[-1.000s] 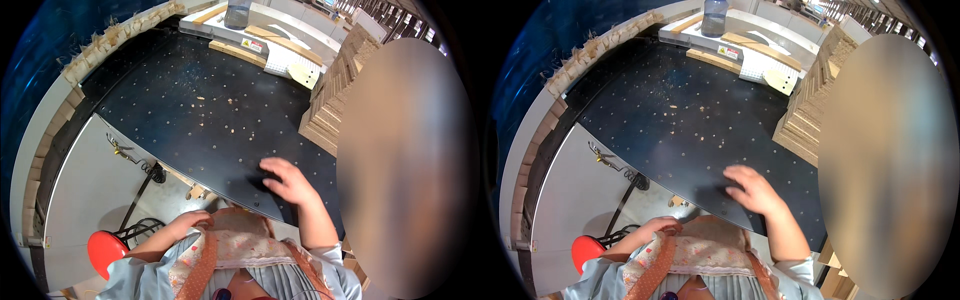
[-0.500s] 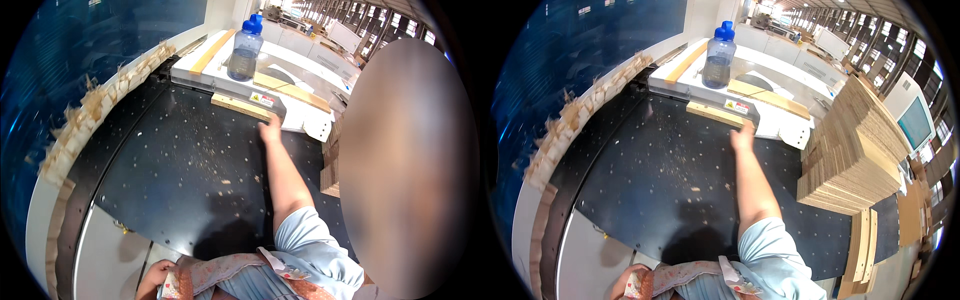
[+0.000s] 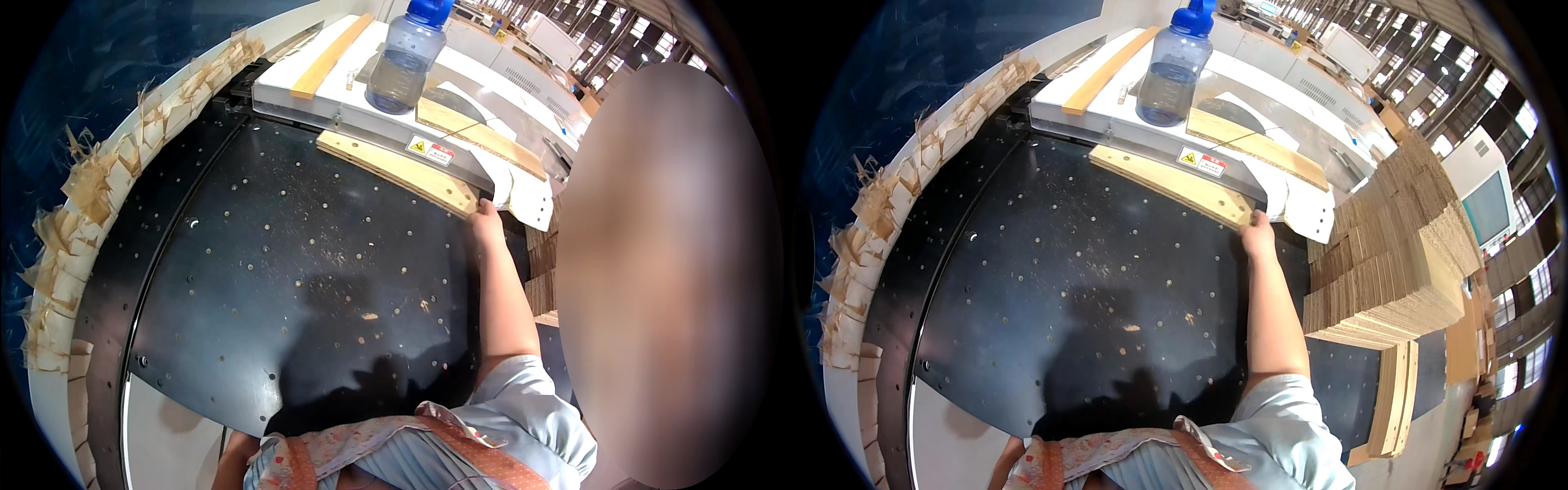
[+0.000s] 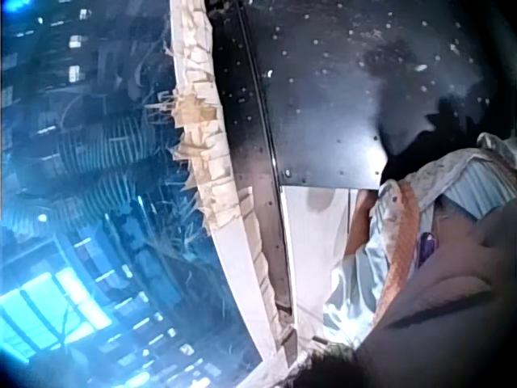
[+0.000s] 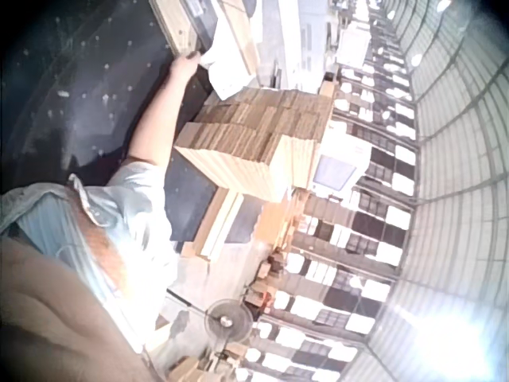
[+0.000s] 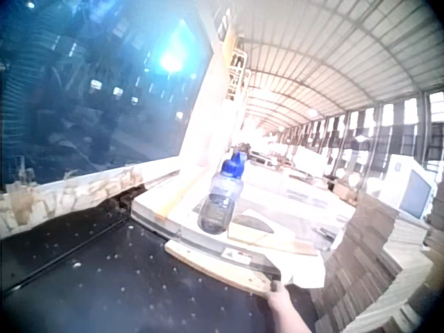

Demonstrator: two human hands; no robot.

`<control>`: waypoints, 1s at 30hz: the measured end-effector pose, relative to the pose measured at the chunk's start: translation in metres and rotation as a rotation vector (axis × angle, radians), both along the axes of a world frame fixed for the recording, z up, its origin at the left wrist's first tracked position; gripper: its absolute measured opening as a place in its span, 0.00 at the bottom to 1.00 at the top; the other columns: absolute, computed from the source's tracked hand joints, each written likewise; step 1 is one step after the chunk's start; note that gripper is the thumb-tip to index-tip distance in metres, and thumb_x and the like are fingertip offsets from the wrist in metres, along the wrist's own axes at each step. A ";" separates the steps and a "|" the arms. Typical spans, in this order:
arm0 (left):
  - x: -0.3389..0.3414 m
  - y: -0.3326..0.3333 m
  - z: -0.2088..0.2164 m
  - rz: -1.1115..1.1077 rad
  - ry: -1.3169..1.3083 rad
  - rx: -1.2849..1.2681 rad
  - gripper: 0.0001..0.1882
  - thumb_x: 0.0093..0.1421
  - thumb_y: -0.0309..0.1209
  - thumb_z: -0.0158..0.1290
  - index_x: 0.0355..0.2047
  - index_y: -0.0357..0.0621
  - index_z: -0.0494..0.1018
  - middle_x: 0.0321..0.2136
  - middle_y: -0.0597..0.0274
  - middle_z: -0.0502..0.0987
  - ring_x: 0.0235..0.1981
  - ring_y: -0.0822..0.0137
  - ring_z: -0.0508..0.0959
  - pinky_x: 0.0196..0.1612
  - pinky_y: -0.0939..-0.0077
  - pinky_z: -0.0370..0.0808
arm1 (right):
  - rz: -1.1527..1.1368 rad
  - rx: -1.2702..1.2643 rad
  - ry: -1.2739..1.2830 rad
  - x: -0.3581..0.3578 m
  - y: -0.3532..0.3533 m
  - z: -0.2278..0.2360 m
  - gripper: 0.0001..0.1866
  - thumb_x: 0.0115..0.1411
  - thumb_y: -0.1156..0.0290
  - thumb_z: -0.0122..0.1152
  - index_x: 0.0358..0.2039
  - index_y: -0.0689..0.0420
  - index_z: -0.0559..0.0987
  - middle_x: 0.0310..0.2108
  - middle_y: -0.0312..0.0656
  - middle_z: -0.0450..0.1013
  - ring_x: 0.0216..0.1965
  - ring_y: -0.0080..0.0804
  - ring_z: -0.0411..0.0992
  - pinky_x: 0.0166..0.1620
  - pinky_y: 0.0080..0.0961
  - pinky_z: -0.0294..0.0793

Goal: The person handles wood boards by moving them between a workstation and a pallet, picking up a board, turning it over to check different sides, and placing it onto a stack.

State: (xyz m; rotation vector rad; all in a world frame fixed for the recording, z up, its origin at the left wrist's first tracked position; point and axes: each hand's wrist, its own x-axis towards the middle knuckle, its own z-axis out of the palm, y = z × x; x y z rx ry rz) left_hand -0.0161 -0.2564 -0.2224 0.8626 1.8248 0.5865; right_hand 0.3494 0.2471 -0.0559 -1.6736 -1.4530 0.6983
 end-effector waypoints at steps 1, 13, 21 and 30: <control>0.002 -0.004 0.001 0.036 -0.019 0.007 0.08 0.53 0.31 0.46 0.33 0.46 0.73 0.35 0.58 0.75 0.38 0.56 0.72 0.42 0.72 0.68 | 0.063 -0.059 0.093 -0.003 -0.013 0.002 0.33 0.41 0.80 0.53 0.52 0.68 0.60 0.44 0.51 0.68 0.46 0.36 0.67 0.48 0.23 0.64; 0.020 -0.068 -0.041 -0.041 -0.005 0.029 0.11 0.47 0.28 0.49 0.33 0.46 0.74 0.25 0.58 0.75 0.23 0.63 0.75 0.28 0.74 0.72 | 0.666 -0.041 -0.655 -0.021 0.038 0.023 0.46 0.26 0.66 0.70 0.50 0.61 0.62 0.40 0.49 0.70 0.44 0.42 0.68 0.47 0.33 0.66; -0.028 -0.060 -0.009 0.793 0.327 0.171 0.25 0.44 0.26 0.53 0.46 0.38 0.64 0.42 0.49 0.70 0.41 0.58 0.72 0.43 0.70 0.69 | 0.587 0.100 -0.566 -0.026 -0.052 0.033 0.46 0.27 0.66 0.66 0.53 0.55 0.61 0.42 0.54 0.66 0.46 0.49 0.64 0.49 0.35 0.64; -0.126 -0.038 -0.211 1.029 0.044 0.156 0.32 0.53 0.28 0.48 0.57 0.43 0.50 0.52 0.50 0.62 0.52 0.55 0.64 0.51 0.68 0.64 | 0.559 -0.003 -0.357 0.022 -0.168 0.114 0.45 0.28 0.74 0.64 0.53 0.59 0.59 0.39 0.47 0.67 0.38 0.33 0.67 0.41 0.26 0.69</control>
